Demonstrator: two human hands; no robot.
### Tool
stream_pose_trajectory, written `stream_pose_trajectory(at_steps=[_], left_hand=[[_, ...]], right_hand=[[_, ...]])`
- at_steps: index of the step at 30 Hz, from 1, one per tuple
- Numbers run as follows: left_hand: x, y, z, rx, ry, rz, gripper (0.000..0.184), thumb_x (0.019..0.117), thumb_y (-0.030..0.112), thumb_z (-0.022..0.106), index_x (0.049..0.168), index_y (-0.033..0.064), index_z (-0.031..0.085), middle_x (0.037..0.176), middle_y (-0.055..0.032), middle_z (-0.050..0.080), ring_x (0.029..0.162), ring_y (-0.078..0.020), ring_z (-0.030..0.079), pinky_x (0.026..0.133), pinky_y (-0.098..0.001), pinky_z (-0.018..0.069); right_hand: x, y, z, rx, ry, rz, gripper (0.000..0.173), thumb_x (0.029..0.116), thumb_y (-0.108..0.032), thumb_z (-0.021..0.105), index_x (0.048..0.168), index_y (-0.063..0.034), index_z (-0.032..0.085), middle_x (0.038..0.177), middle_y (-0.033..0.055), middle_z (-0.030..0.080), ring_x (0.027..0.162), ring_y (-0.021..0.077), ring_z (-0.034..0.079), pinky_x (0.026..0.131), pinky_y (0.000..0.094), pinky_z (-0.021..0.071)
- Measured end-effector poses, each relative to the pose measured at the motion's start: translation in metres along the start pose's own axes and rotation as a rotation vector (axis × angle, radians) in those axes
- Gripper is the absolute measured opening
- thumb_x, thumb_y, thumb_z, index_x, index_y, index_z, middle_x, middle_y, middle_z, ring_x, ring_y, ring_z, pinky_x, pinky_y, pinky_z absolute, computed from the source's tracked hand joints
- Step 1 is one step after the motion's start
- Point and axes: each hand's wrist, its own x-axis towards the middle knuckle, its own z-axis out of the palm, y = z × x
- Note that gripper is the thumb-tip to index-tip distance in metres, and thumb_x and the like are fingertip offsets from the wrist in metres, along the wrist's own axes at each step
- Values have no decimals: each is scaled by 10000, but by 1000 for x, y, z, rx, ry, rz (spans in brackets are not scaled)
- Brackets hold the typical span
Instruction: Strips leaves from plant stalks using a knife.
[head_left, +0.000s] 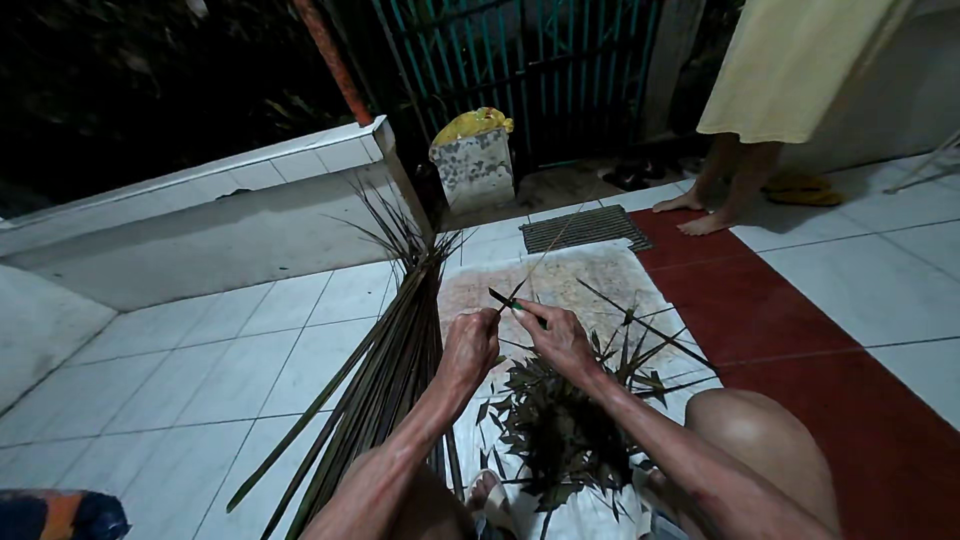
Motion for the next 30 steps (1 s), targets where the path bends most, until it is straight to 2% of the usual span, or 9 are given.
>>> stream_pose_trajectory(at_steps=[2, 6, 10, 12, 15, 20, 25, 30], left_hand=[[-2, 3, -3, -1, -23, -10, 264, 1033, 169, 512, 991, 44, 741, 788, -112, 700, 763, -243, 697, 733, -429, 558], [-6, 3, -6, -5, -69, -15, 275, 1041, 178, 509, 1055, 49, 751, 839, -116, 720, 810, -256, 708, 776, -445, 567], [-9, 2, -9, 15, -83, -20, 268, 1041, 167, 503, 1044, 48, 743, 834, -122, 712, 803, -259, 705, 771, -442, 563], [-9, 0, -11, 31, -78, -21, 273, 1044, 168, 491, 1058, 53, 739, 839, -123, 713, 810, -269, 709, 770, -454, 568], [-8, -4, -11, 85, -73, -15, 270, 1043, 159, 477, 1054, 53, 725, 858, -132, 716, 843, -296, 718, 784, -480, 572], [-6, 3, -12, 160, -120, -31, 269, 1046, 127, 460, 1109, 46, 709, 951, -172, 723, 912, -351, 725, 798, -521, 580], [-7, 6, -9, 231, -137, -32, 266, 1045, 124, 458, 1123, 51, 701, 979, -174, 717, 902, -357, 726, 772, -517, 584], [-10, 5, -10, 214, -120, -6, 272, 1049, 132, 465, 1149, 58, 708, 975, -174, 723, 892, -357, 729, 769, -523, 585]], right_hand=[[3, 4, 0, -6, 20, 18, 402, 1060, -480, 480, 1336, -293, 705, 1030, 26, 753, 925, 197, 697, 851, 484, 546], [11, 17, -4, -21, 64, 56, 376, 1057, -460, 503, 1320, -293, 712, 1033, 47, 751, 935, 228, 698, 857, 519, 543], [19, 29, -13, -13, 156, 120, 362, 1068, -408, 513, 1308, -229, 716, 1005, 110, 744, 916, 298, 696, 840, 571, 536], [21, 34, -20, 27, 166, 94, 366, 1071, -410, 512, 1292, -206, 719, 915, 104, 716, 819, 272, 666, 782, 540, 531], [17, 27, -20, 78, 60, -14, 384, 1070, -408, 503, 1289, -176, 717, 853, 60, 685, 738, 190, 628, 732, 439, 532], [5, 7, -12, 79, -132, -90, 408, 1071, -421, 483, 1309, -180, 711, 916, 44, 712, 775, 153, 643, 761, 393, 538], [10, 9, -15, -31, -72, 21, 397, 1068, -442, 476, 1311, -236, 714, 983, 53, 733, 866, 207, 680, 818, 483, 546], [23, 24, -27, -80, 75, 166, 381, 1081, -386, 479, 1293, -172, 711, 1032, 125, 730, 950, 306, 688, 863, 558, 532]])
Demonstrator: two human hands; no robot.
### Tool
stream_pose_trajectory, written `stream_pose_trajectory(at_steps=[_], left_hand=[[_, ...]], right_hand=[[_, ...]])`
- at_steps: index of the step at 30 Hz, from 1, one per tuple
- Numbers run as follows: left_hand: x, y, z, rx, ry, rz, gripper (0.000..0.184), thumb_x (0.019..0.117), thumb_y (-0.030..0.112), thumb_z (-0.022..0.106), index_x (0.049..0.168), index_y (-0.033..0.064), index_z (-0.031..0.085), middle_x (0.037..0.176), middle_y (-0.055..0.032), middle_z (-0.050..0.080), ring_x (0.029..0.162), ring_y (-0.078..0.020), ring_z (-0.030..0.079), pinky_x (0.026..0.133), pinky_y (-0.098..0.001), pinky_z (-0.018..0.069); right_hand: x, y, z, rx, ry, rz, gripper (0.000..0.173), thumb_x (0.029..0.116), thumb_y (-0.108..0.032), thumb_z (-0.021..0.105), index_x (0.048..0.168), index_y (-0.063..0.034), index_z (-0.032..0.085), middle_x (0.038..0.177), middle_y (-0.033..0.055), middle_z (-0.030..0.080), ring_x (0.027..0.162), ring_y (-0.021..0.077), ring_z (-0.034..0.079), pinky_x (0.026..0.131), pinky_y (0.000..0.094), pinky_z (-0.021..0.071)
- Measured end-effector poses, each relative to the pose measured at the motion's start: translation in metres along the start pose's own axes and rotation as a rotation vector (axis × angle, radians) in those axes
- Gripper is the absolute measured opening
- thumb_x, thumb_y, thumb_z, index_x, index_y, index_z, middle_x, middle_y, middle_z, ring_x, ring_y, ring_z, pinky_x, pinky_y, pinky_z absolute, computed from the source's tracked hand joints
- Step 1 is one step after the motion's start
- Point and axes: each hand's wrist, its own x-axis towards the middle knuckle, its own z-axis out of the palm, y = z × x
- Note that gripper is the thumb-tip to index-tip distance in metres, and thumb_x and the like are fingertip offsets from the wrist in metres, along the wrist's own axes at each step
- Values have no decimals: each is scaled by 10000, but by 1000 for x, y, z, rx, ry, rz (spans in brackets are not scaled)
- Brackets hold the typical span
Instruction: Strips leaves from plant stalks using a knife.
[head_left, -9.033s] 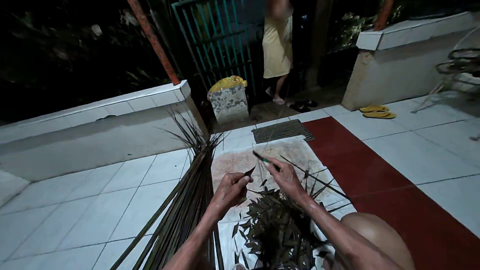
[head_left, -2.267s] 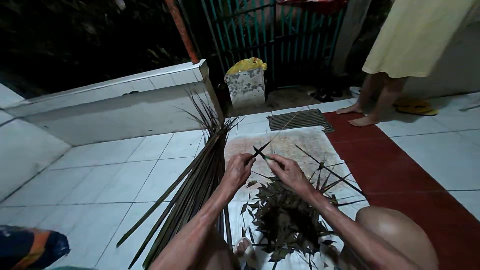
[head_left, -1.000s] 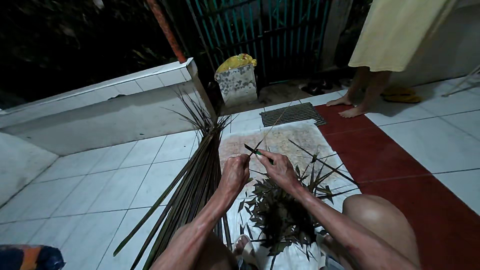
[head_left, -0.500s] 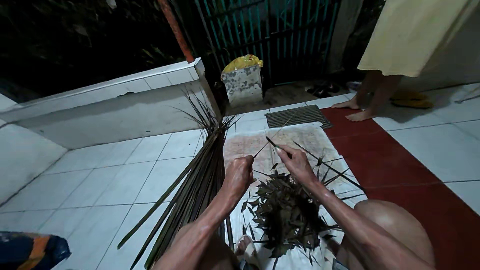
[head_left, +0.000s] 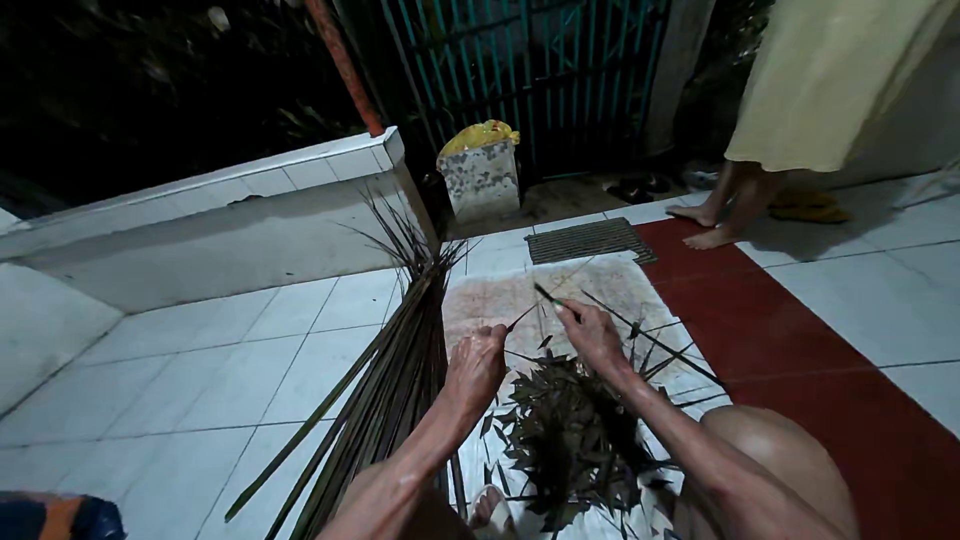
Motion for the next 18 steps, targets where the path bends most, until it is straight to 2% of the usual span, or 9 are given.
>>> stream_pose_trajectory(at_steps=[2, 5, 7, 9, 15, 18], left_hand=[[1, -5, 0, -82, 32, 14, 263, 1043, 155, 475, 1099, 67, 716, 910, -149, 724, 862, -331, 725, 765, -516, 578], [7, -13, -3, -322, 18, -33, 300, 1074, 243, 491, 1118, 68, 730, 866, -96, 712, 799, -226, 692, 783, -430, 567], [11, -19, -3, -488, -1, -68, 321, 1083, 270, 483, 1113, 61, 725, 800, -59, 672, 684, -158, 640, 702, -363, 558], [12, -22, -2, -608, 3, -79, 324, 1081, 266, 481, 1095, 66, 735, 758, -34, 657, 634, -130, 616, 653, -334, 550], [7, -21, -4, -766, -34, -100, 298, 1082, 240, 497, 1092, 86, 752, 664, -2, 607, 530, -103, 535, 513, -278, 467], [6, -20, -7, -807, -60, -97, 296, 1081, 225, 501, 1098, 73, 754, 643, 0, 594, 507, -99, 510, 493, -268, 444]], right_hand=[[6, 8, -5, 35, 62, 9, 391, 1084, -397, 472, 1302, -173, 706, 983, 118, 721, 882, 287, 678, 823, 538, 530], [2, 10, -1, 146, 62, -140, 398, 1071, -400, 489, 1310, -163, 702, 887, 74, 699, 751, 209, 647, 732, 457, 544], [-8, 2, 5, 196, -27, -266, 405, 1060, -404, 509, 1326, -165, 699, 910, 58, 715, 753, 172, 655, 735, 412, 561], [-16, -3, 11, 211, -100, -326, 402, 1057, -436, 513, 1323, -203, 704, 928, 32, 722, 761, 139, 651, 740, 379, 557], [-12, -4, 12, 175, -13, -256, 389, 1056, -457, 502, 1321, -263, 711, 955, 26, 737, 804, 161, 671, 774, 433, 557], [-6, -4, 11, 172, 11, -209, 384, 1056, -456, 499, 1322, -274, 710, 967, 26, 740, 824, 174, 678, 788, 448, 556]])
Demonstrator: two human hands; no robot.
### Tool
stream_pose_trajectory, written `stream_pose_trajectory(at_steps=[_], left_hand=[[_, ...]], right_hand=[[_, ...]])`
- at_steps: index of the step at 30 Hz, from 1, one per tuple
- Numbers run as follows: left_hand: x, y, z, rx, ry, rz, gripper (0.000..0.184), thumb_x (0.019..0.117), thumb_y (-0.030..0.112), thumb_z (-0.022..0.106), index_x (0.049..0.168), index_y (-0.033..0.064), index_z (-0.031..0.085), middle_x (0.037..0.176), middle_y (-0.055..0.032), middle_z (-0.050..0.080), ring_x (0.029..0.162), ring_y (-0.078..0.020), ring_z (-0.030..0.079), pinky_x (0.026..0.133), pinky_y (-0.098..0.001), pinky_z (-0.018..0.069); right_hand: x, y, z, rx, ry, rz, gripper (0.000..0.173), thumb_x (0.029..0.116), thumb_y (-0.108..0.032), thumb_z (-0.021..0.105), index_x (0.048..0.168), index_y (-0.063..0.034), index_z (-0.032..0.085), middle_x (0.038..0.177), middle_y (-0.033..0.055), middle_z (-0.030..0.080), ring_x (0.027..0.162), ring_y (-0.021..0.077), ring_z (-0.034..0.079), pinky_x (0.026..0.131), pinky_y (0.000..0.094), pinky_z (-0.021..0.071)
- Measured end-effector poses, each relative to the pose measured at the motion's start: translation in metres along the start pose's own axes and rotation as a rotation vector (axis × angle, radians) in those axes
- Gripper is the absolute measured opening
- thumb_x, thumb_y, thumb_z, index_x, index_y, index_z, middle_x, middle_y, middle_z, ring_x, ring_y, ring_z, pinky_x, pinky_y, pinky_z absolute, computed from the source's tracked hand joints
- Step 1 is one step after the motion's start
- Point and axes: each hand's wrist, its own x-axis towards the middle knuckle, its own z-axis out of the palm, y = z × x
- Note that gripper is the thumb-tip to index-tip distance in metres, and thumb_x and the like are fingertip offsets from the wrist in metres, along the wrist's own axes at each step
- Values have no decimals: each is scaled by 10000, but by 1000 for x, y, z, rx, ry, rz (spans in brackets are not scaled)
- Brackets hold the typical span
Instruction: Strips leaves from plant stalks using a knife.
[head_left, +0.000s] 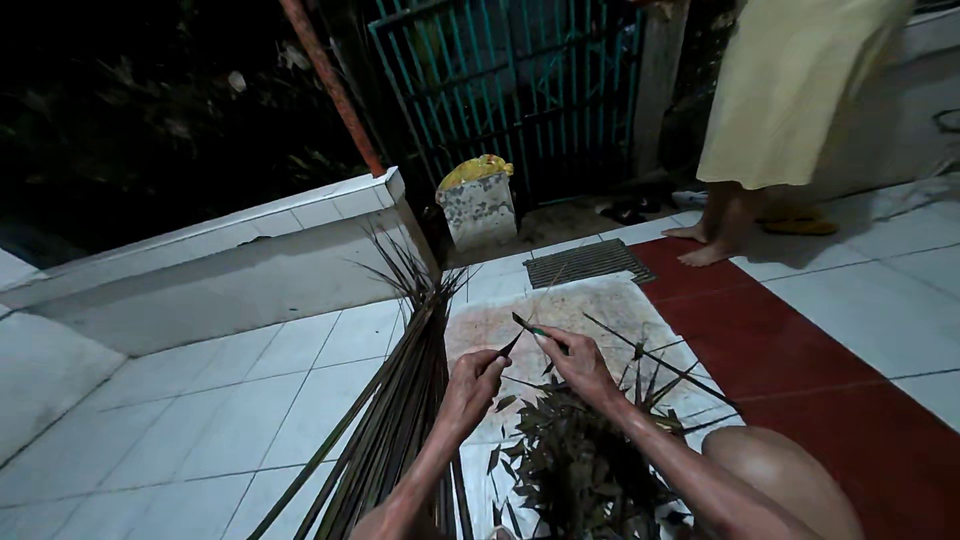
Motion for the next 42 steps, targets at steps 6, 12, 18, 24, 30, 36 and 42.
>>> stream_pose_trajectory(at_steps=[6, 12, 18, 24, 30, 36, 42], left_hand=[[-6, -1, -1, -41, -35, -4, 287, 1079, 214, 507, 1087, 69, 754, 641, -2, 585, 503, -96, 493, 491, -260, 433], [-1, -6, -3, -11, -5, -6, 298, 1085, 227, 494, 1103, 80, 753, 659, 0, 601, 530, -99, 522, 524, -272, 459], [4, -2, 7, -10, -132, 41, 317, 1090, 272, 494, 1143, 84, 744, 706, -9, 645, 541, -98, 541, 513, -268, 459], [2, -12, 1, 10, -196, 36, 332, 1093, 319, 479, 1142, 79, 703, 780, -27, 687, 542, -122, 565, 507, -283, 485], [6, -15, 2, 171, -61, 33, 312, 1098, 262, 464, 1102, 90, 724, 717, -4, 640, 596, -110, 587, 595, -302, 517], [16, -18, -6, 351, 38, 12, 327, 1089, 256, 464, 1117, 49, 717, 866, -94, 685, 755, -198, 657, 764, -408, 558], [15, -16, -2, 451, 53, 40, 333, 1090, 277, 453, 1111, 64, 709, 924, -100, 704, 861, -232, 682, 833, -444, 550]], right_hand=[[22, 18, -13, 42, 179, 115, 373, 1063, -388, 505, 1303, -192, 712, 891, 60, 707, 764, 203, 649, 748, 459, 539], [8, 7, -14, 282, -27, 22, 377, 1056, -278, 527, 1399, -167, 639, 819, 8, 658, 609, 95, 552, 553, 283, 468], [0, -7, -7, 585, -178, 102, 358, 1076, -294, 522, 1333, -62, 611, 780, -2, 580, 545, 78, 463, 473, 234, 392], [6, -4, -10, 608, -76, 84, 342, 1075, -303, 534, 1269, -41, 639, 767, 2, 579, 535, 77, 456, 465, 229, 387], [4, -4, -5, 288, -36, 69, 362, 1065, -323, 532, 1307, -79, 644, 805, 15, 649, 618, 100, 562, 569, 286, 481], [-11, -11, 7, 134, -192, -48, 351, 1067, -324, 502, 1288, -126, 690, 859, 25, 671, 709, 115, 614, 683, 321, 534], [-19, -16, 18, 143, -245, -74, 343, 1070, -321, 497, 1270, -137, 706, 829, 5, 659, 677, 87, 588, 655, 286, 514]])
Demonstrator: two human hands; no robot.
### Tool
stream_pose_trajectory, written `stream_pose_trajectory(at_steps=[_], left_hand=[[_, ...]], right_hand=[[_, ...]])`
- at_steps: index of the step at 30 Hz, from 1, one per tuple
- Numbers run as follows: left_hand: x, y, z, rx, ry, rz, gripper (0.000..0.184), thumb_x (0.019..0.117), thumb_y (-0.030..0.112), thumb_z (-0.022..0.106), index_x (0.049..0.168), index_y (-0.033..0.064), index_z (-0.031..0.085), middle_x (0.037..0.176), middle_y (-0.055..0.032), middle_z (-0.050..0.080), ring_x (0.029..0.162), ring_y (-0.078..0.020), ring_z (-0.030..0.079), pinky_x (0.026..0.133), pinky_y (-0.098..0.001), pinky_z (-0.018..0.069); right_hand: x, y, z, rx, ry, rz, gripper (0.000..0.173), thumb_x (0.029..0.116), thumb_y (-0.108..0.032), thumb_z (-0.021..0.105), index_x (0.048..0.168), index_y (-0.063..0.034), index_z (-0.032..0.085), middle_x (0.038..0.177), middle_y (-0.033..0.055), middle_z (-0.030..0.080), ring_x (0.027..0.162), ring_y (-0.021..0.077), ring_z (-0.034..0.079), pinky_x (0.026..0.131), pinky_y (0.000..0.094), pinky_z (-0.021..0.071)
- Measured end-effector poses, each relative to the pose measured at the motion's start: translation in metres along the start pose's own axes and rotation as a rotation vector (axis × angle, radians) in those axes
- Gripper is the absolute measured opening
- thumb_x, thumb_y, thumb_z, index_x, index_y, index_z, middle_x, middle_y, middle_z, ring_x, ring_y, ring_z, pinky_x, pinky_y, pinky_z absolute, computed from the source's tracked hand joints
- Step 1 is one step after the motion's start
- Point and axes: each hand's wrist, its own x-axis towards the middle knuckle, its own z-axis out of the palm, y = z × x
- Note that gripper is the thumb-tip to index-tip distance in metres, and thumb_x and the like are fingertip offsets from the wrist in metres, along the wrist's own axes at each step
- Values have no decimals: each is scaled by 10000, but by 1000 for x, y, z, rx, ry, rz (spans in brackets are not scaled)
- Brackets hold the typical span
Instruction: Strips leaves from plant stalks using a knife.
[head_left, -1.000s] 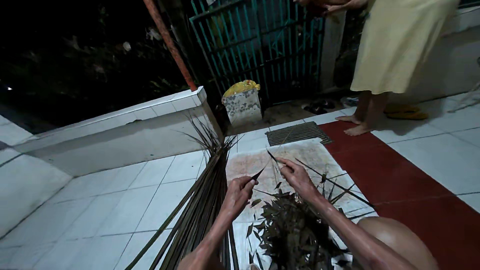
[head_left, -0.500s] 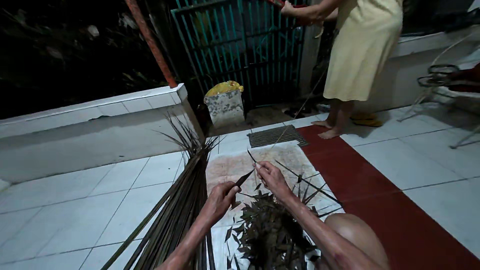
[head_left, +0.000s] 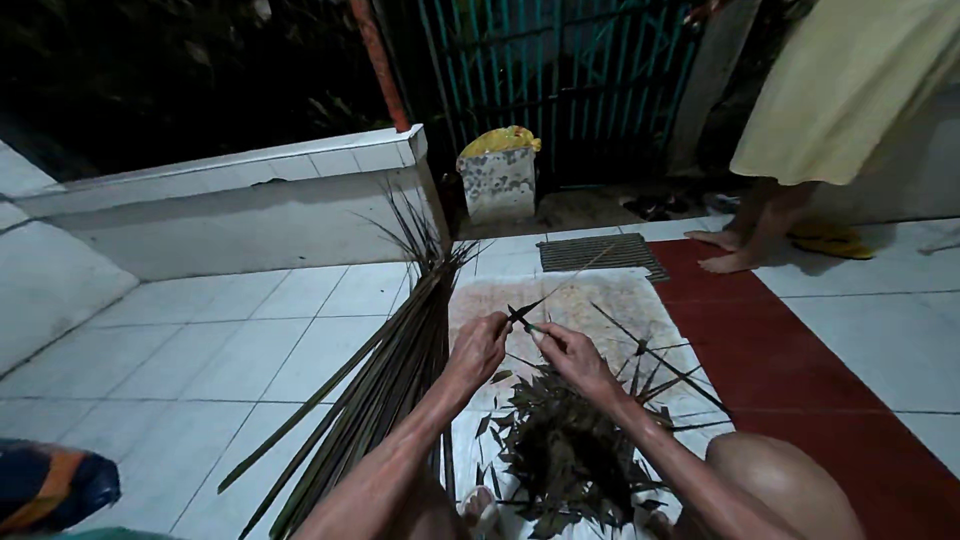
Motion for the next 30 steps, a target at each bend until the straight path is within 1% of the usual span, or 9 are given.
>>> stream_pose_trajectory(at_steps=[4, 10, 11, 13, 17, 20, 22, 27, 30], left_hand=[[-1, 1, 5, 30, 24, 52, 305, 1078, 251, 471, 1078, 57, 706, 864, -108, 693, 826, -250, 684, 797, -457, 557], [0, 12, 11, 125, 68, 63, 311, 1077, 234, 446, 1051, 38, 687, 823, -148, 691, 821, -328, 708, 754, -520, 566], [-2, 14, 12, 152, 64, 51, 304, 1074, 221, 445, 1057, 35, 685, 834, -159, 695, 832, -342, 712, 756, -534, 566], [-3, 21, 12, 198, 48, 30, 281, 1060, 178, 451, 1108, 26, 683, 881, -185, 710, 860, -376, 720, 767, -562, 568], [0, 32, 16, 315, 63, 11, 248, 1037, 99, 467, 1151, 15, 671, 946, -208, 718, 869, -410, 726, 747, -570, 580], [3, 33, 18, 372, 98, 20, 241, 1028, 74, 470, 1139, 6, 673, 946, -210, 720, 850, -408, 731, 724, -555, 586], [4, 29, 18, 359, 90, 23, 250, 1032, 76, 456, 1139, 10, 672, 954, -208, 717, 862, -406, 727, 736, -555, 582], [2, 24, 20, 341, 87, 52, 250, 1036, 83, 453, 1118, 16, 680, 945, -204, 718, 860, -398, 730, 736, -554, 582], [0, 29, 20, 331, 67, 49, 264, 1040, 84, 445, 1148, 19, 676, 962, -208, 720, 882, -403, 728, 752, -557, 580]], right_hand=[[0, -2, 1, 5, -23, 2, 350, 1075, -336, 489, 1272, -148, 708, 812, -10, 651, 672, 79, 586, 648, 281, 511], [0, -5, -2, -40, 19, 38, 372, 1075, -376, 482, 1252, -158, 726, 803, -9, 658, 674, 93, 591, 657, 310, 508], [-2, -8, -1, -55, 22, 51, 372, 1075, -366, 480, 1260, -155, 725, 809, -1, 662, 680, 102, 594, 666, 321, 511], [-3, -11, -2, -70, 29, 72, 369, 1070, -335, 481, 1265, -136, 723, 828, 26, 672, 703, 130, 609, 692, 354, 527], [0, -13, -5, -49, 55, 110, 371, 1064, -351, 491, 1264, -146, 727, 841, 28, 684, 716, 140, 626, 706, 367, 537], [1, -12, -5, -54, 56, 129, 381, 1066, -370, 489, 1269, -151, 727, 858, 25, 695, 740, 138, 640, 732, 368, 544], [-2, -11, -5, -50, 43, 147, 387, 1070, -372, 482, 1281, -153, 721, 871, 29, 697, 754, 141, 644, 743, 369, 544], [-2, -10, 0, -48, 64, 156, 383, 1067, -393, 482, 1247, -170, 735, 807, 6, 658, 695, 129, 603, 686, 362, 517], [0, -10, 0, -47, 90, 158, 376, 1067, -372, 486, 1253, -157, 732, 815, 18, 661, 704, 135, 606, 700, 368, 523]])
